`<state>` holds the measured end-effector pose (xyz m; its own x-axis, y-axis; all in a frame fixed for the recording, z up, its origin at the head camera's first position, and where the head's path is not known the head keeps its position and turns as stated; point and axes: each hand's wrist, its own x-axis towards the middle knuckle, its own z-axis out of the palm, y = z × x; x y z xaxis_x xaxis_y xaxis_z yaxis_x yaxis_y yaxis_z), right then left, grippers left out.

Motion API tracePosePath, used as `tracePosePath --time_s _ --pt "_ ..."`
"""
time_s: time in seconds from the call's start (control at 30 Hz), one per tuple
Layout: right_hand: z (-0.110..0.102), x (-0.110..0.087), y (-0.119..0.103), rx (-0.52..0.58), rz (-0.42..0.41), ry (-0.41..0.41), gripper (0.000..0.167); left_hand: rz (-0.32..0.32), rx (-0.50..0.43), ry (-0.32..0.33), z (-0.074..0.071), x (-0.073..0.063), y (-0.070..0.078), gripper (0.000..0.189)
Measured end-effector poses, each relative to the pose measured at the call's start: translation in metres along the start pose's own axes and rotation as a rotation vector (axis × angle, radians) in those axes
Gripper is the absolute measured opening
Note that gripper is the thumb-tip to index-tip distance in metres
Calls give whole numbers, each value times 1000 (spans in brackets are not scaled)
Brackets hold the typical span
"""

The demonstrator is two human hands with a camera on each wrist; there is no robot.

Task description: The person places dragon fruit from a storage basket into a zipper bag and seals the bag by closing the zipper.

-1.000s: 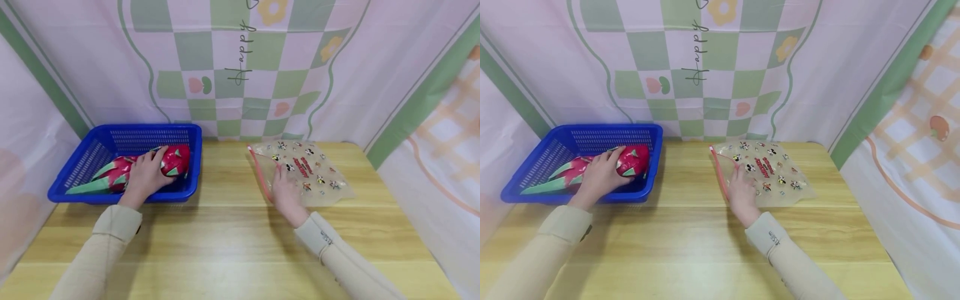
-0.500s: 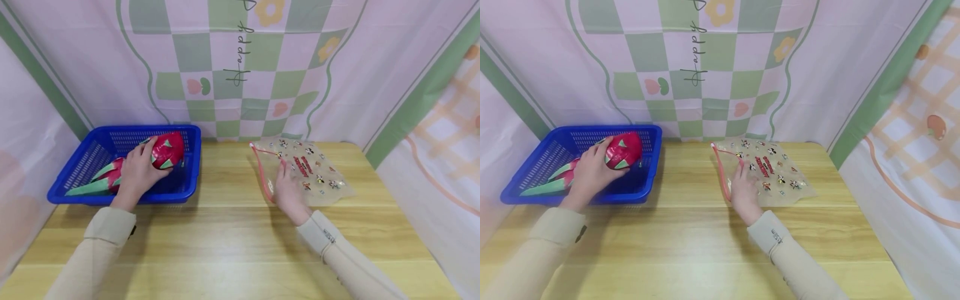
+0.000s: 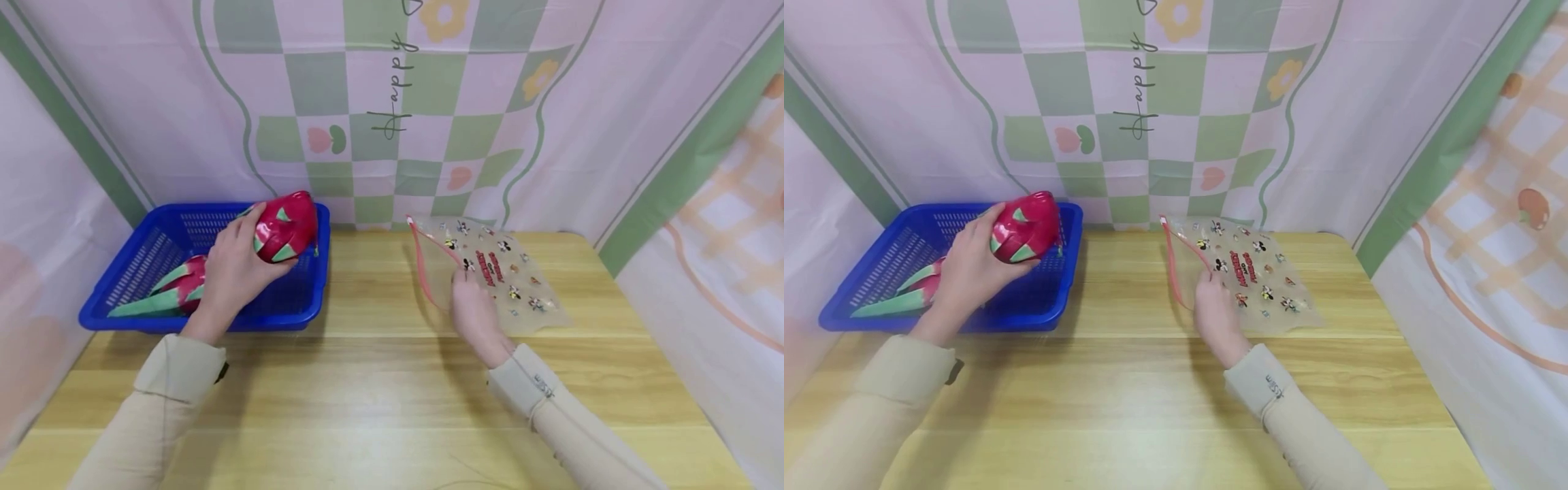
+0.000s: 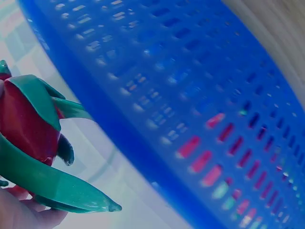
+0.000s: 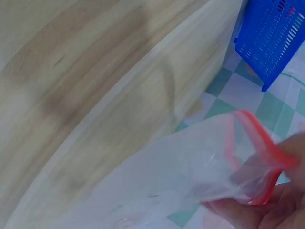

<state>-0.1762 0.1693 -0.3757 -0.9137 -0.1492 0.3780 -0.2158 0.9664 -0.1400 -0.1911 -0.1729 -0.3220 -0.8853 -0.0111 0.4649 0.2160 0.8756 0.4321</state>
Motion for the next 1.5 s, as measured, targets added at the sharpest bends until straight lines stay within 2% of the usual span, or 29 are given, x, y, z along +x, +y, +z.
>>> tracePosePath --time_s 0.07,0.2,0.27,0.37,0.5,0.73,0.93,1.2,1.5 --pt "-1 0 1 51 7 -36 49 13 -11 2 0 1 5 90" --pt "-8 2 1 178 80 -239 78 28 -19 -15 2 0 13 91" --pt "-12 3 1 228 114 -319 86 31 -25 -28 4 -1 17 91" --pt "-15 3 1 285 139 -371 96 30 -38 -55 7 -2 21 92" --pt "-15 2 1 339 161 -365 105 42 -44 -81 13 -4 28 93" --pt "-11 1 0 380 190 -365 112 104 -44 -102 23 -7 39 93" --pt "-8 2 -1 364 182 -365 115 158 -53 -126 30 -10 52 92" --pt "-11 3 -6 374 194 -374 121 203 -11 -112 37 -9 66 89" --pt "-10 2 -8 326 150 -371 126 244 16 -145 44 -7 80 87"
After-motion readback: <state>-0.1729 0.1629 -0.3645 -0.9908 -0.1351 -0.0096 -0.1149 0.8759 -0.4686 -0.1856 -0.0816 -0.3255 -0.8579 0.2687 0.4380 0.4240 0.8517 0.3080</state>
